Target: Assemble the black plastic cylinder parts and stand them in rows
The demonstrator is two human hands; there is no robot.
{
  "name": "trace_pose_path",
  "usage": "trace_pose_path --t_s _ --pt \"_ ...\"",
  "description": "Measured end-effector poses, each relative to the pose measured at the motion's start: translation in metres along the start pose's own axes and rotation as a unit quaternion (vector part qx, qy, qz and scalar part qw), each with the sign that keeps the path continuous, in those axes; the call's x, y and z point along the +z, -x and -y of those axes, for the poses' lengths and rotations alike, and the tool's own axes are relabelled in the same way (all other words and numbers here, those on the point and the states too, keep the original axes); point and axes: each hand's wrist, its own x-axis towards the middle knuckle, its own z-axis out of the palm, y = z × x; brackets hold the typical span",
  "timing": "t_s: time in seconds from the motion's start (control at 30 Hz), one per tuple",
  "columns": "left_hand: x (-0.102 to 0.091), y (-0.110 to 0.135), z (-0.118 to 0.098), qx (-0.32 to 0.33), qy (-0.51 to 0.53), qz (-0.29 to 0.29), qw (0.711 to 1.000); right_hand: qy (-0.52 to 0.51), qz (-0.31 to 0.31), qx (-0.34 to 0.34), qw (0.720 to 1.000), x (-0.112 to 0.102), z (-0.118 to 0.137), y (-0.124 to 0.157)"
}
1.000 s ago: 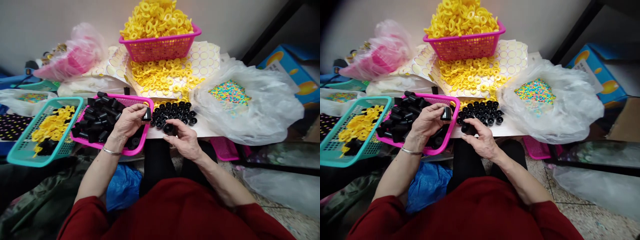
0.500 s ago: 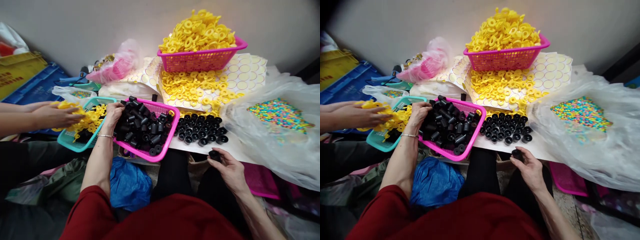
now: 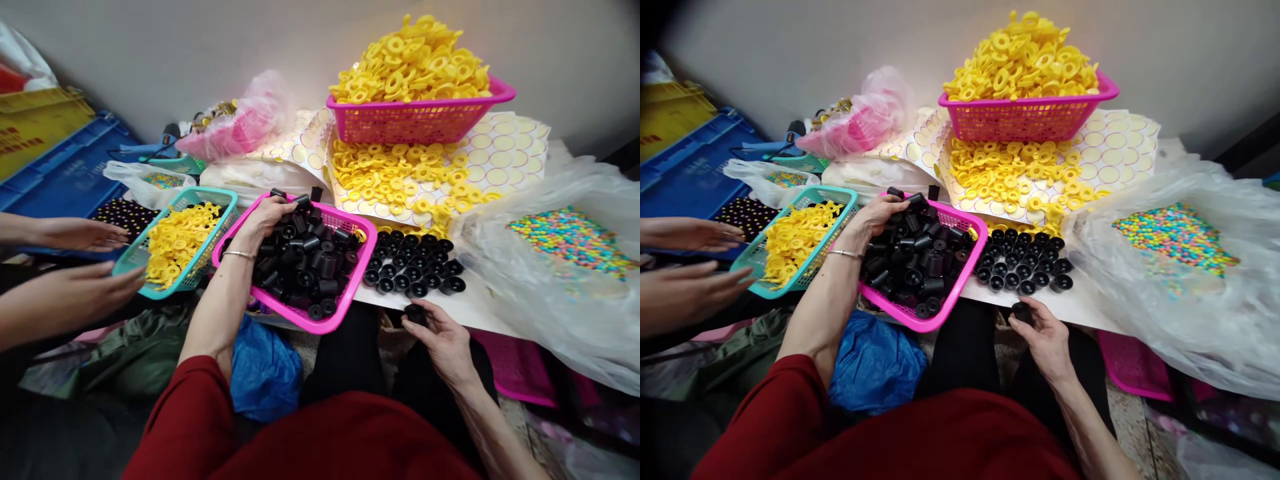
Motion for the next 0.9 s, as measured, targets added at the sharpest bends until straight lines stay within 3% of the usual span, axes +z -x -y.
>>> trace_pose_path --t_s 0.17,0.33,0.47,0.73,0.83,0.9 --pt "-0.007 0.025 -0.025 0.075 -0.034 0.063 0.995 0.010 0.015 -0.017 1.000 0.005 0.010 -0.004" --pt "-0.031 0.032 -0.024 0.050 -0.051 0.012 0.997 -0.014 0.056 -0.008 0.998 0.026 0.026 -0.009" --pt "-0.033 0.024 -0.012 0.047 -0.039 -0.016 0.998 -0.021 0.097 -0.009 0.995 0.039 0.033 -0.011" --pt "-0.013 0.015 -0.011 0.118 -0.042 0.014 0.992 -0.001 0.085 -0.013 0.996 0.025 0.026 -0.010" --pt "0.010 0.014 -0.016 0.177 -0.077 0.063 0.979 -0.009 0.074 0.000 0.997 0.021 0.023 -0.010" --pt "0.031 0.012 -0.021 0.205 -0.161 0.088 0.961 -0.015 0.070 0.002 0.997 0.021 0.022 -0.010"
